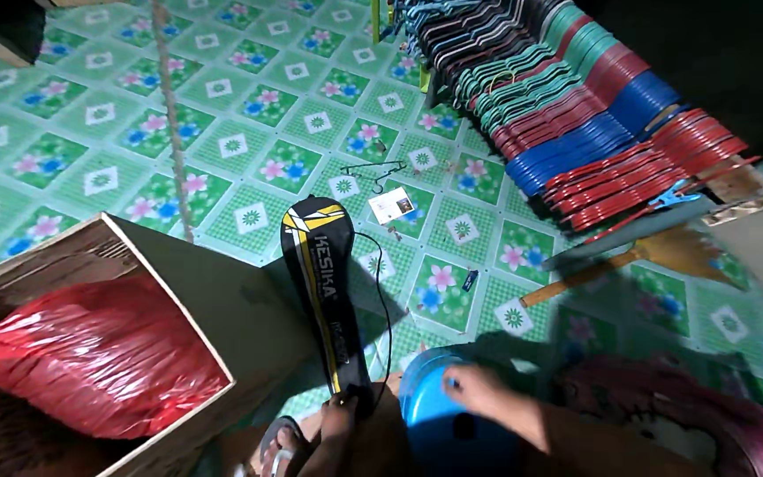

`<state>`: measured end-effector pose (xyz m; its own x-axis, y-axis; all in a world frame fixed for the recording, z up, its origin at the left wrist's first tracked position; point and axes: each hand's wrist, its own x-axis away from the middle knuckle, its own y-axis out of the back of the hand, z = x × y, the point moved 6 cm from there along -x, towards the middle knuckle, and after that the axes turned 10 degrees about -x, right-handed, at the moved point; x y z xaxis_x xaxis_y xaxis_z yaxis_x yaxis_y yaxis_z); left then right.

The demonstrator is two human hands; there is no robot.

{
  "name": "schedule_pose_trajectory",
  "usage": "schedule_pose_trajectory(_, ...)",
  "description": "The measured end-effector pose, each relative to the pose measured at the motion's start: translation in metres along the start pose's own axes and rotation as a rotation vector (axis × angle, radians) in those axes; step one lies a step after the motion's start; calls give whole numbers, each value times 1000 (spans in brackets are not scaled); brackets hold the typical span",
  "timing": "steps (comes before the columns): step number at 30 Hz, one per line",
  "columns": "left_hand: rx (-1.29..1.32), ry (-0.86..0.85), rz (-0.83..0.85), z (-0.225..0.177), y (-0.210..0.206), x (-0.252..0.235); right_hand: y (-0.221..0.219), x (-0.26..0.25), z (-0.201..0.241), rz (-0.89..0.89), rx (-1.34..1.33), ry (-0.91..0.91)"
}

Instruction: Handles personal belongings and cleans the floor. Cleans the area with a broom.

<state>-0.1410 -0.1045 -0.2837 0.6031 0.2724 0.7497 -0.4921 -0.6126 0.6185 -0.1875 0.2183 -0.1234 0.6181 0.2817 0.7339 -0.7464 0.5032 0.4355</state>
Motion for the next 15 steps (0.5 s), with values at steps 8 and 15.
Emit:
schedule_pose_trajectory(8,66,176,-96,24,0,-23,145,-66,-256,-982,-544,-537)
schedule_pose_trajectory(15,-32,186,-26,35,-6,-39,146,-110,-317,-1158,-787,-624)
